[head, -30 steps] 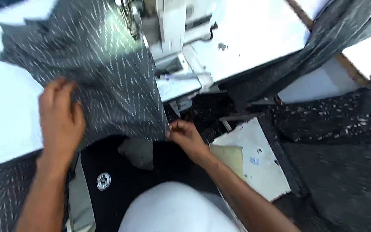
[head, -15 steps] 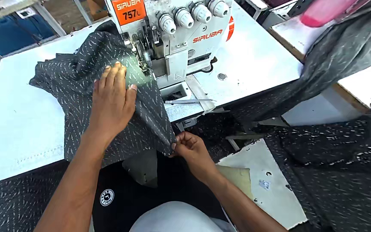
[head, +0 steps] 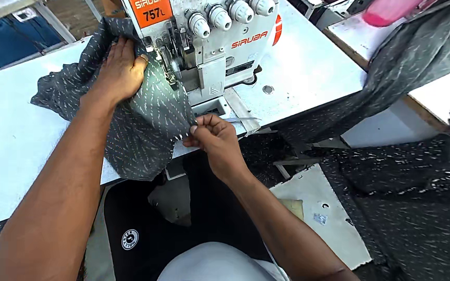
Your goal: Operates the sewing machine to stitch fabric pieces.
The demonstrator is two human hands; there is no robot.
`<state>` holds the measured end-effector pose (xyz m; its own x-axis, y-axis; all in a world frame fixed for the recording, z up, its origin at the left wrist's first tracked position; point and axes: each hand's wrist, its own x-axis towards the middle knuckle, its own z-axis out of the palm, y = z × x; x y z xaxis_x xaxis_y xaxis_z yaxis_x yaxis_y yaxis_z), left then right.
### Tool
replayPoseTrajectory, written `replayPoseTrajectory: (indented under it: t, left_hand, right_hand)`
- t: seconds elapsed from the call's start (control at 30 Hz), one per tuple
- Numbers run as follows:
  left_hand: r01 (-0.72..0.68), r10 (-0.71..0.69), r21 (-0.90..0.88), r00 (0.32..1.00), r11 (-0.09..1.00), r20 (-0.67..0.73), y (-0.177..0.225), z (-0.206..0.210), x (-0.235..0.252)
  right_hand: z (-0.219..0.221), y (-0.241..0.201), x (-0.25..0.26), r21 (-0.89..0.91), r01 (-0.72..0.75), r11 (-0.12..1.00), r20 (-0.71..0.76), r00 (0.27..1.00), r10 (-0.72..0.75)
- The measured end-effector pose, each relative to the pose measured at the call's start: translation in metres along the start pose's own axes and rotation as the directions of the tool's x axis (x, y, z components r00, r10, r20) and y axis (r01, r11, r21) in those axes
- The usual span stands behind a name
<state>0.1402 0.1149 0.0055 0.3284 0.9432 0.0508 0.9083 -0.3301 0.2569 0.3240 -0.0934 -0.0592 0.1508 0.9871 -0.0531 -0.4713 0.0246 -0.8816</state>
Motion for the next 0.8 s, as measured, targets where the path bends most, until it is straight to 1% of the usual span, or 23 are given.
replayPoseTrajectory:
  t: [0.13,0.23,0.27,0.3,0.33,0.37,0.4,0.43,0.47,0.5,0.53,0.57,0.63,0.7,0.8]
  left_hand:
    - [-0.018,0.018,0.026,1.000,0.999,0.013,-0.015,-0.003,0.028]
    - [-0.099,0.100,0.073,0.995,0.992,-0.021,-0.034,-0.004,0.051]
    - [-0.135,0.142,0.096,0.988,0.986,-0.062,-0.037,-0.006,0.055]
    - [-0.169,0.186,0.126,0.973,0.977,-0.133,-0.037,-0.010,0.053]
    - [-0.192,0.218,0.136,0.950,0.972,-0.223,-0.029,-0.015,0.043]
    - [-0.224,0.248,0.110,0.909,0.968,-0.335,-0.020,-0.019,0.027]
    - [-0.269,0.268,0.062,0.855,0.961,-0.445,-0.009,-0.020,0.008]
    - [-0.337,0.284,-0.007,0.802,0.941,-0.525,0.002,-0.017,-0.013]
    - [-0.429,0.306,-0.108,0.778,0.897,-0.549,0.013,-0.013,-0.034]
    - [-0.515,0.343,-0.227,0.781,0.826,-0.523,0.021,-0.007,-0.053]
    - [-0.563,0.386,-0.318,0.791,0.763,-0.474,0.025,0.000,-0.065]
    - [-0.574,0.419,-0.352,0.801,0.739,-0.427,0.025,0.006,-0.073]
    - [-0.585,0.462,-0.310,0.798,0.750,-0.387,0.020,0.014,-0.080]
    - [-0.603,0.491,-0.271,0.783,0.750,-0.383,0.014,0.014,-0.081]
    - [-0.623,0.514,-0.272,0.771,0.734,-0.376,0.008,0.013,-0.075]
  right_hand:
    - [0.016,-0.006,0.026,-0.007,0.046,0.999,-0.028,0.999,-0.046]
    - [0.029,-0.011,0.044,-0.023,0.036,0.999,-0.067,0.997,-0.037]
    - [0.032,-0.013,0.047,-0.024,0.015,1.000,-0.089,0.996,-0.017]
    - [0.036,-0.014,0.048,-0.027,-0.004,1.000,-0.114,0.993,0.001]
    - [0.038,-0.015,0.049,-0.028,-0.021,0.999,-0.132,0.991,0.017]
    - [0.038,-0.016,0.048,-0.028,-0.032,0.999,-0.141,0.990,0.028]
    - [0.039,-0.016,0.049,-0.031,-0.038,0.999,-0.143,0.989,0.033]
    - [0.038,-0.017,0.049,-0.035,-0.042,0.999,-0.143,0.989,0.037]
    - [0.037,-0.017,0.050,-0.041,-0.044,0.998,-0.141,0.989,0.038]
    - [0.036,-0.017,0.051,-0.051,-0.041,0.998,-0.139,0.990,0.034]
    - [0.036,-0.016,0.053,-0.066,-0.030,0.997,-0.136,0.991,0.020]
    - [0.036,-0.016,0.053,-0.078,-0.015,0.997,-0.133,0.991,0.004]
    - [0.036,-0.017,0.054,-0.097,0.015,0.995,-0.136,0.990,-0.028]
    - [0.036,-0.017,0.056,-0.131,0.038,0.991,-0.157,0.986,-0.059]
    - [0.034,-0.015,0.066,-0.223,0.078,0.972,-0.177,0.977,-0.120]
